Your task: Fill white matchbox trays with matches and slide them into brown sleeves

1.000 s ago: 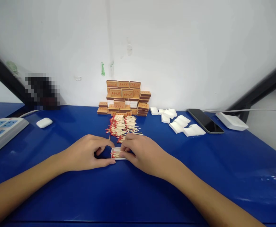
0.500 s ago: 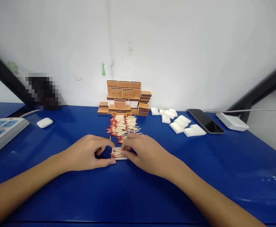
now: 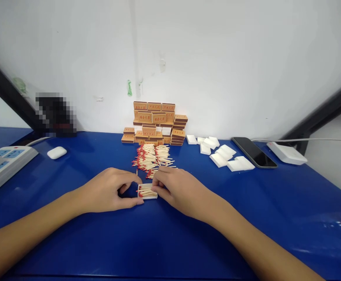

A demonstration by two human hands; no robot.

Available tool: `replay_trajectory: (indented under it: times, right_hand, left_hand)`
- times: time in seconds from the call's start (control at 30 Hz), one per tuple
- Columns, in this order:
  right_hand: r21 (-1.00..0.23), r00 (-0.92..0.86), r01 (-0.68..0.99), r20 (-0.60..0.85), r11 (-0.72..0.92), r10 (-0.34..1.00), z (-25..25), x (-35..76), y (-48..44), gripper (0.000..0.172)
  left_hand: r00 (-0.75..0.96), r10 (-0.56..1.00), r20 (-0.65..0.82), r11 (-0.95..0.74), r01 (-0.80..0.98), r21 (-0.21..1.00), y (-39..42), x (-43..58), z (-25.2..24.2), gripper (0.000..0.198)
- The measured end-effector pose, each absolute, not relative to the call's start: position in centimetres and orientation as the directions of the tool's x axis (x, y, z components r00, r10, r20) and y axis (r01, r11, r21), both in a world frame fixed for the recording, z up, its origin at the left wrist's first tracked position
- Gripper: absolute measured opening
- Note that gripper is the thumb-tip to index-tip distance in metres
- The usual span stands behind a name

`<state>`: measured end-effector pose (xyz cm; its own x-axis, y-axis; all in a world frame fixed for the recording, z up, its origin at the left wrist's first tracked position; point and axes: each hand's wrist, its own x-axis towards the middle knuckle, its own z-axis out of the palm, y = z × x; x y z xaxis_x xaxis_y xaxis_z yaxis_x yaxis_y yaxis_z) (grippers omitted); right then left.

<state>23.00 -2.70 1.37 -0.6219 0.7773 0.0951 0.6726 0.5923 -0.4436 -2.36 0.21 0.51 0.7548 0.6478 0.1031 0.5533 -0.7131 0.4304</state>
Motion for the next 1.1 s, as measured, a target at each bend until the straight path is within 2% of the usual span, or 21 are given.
replay_trajectory:
  times: [0.27, 0.53, 0.87, 1.1]
  right_hand:
    - [-0.478, -0.58, 0.685, 0.099, 0.55, 0.808, 2.2, 23.0, -3.1, 0.006]
    - [-0.447, -0.61, 0.691, 0.062, 0.568, 0.79, 2.0, 23.0, -2.9, 0.011]
    - [-0.51, -0.607, 0.615, 0.179, 0.601, 0.774, 1.1, 22.1, -3.1, 0.009]
    - [-0.489, -0.6, 0.643, 0.157, 0.589, 0.785, 0.7, 22.1, -2.9, 0.01]
  left_hand:
    - [0.758, 0.644, 0.1, -0.714, 0.55, 0.433, 0.2, -2.3, 0.5, 0.026]
    - [0.761, 0.637, 0.123, -0.727, 0.539, 0.426, 0.2, -2.3, 0.6, 0.027]
    - [0.768, 0.626, 0.138, -0.738, 0.525, 0.424, 0.2, -2.3, 0.5, 0.029]
    - [0.768, 0.627, 0.132, -0.74, 0.533, 0.41, 0.1, -2.3, 0.5, 0.027]
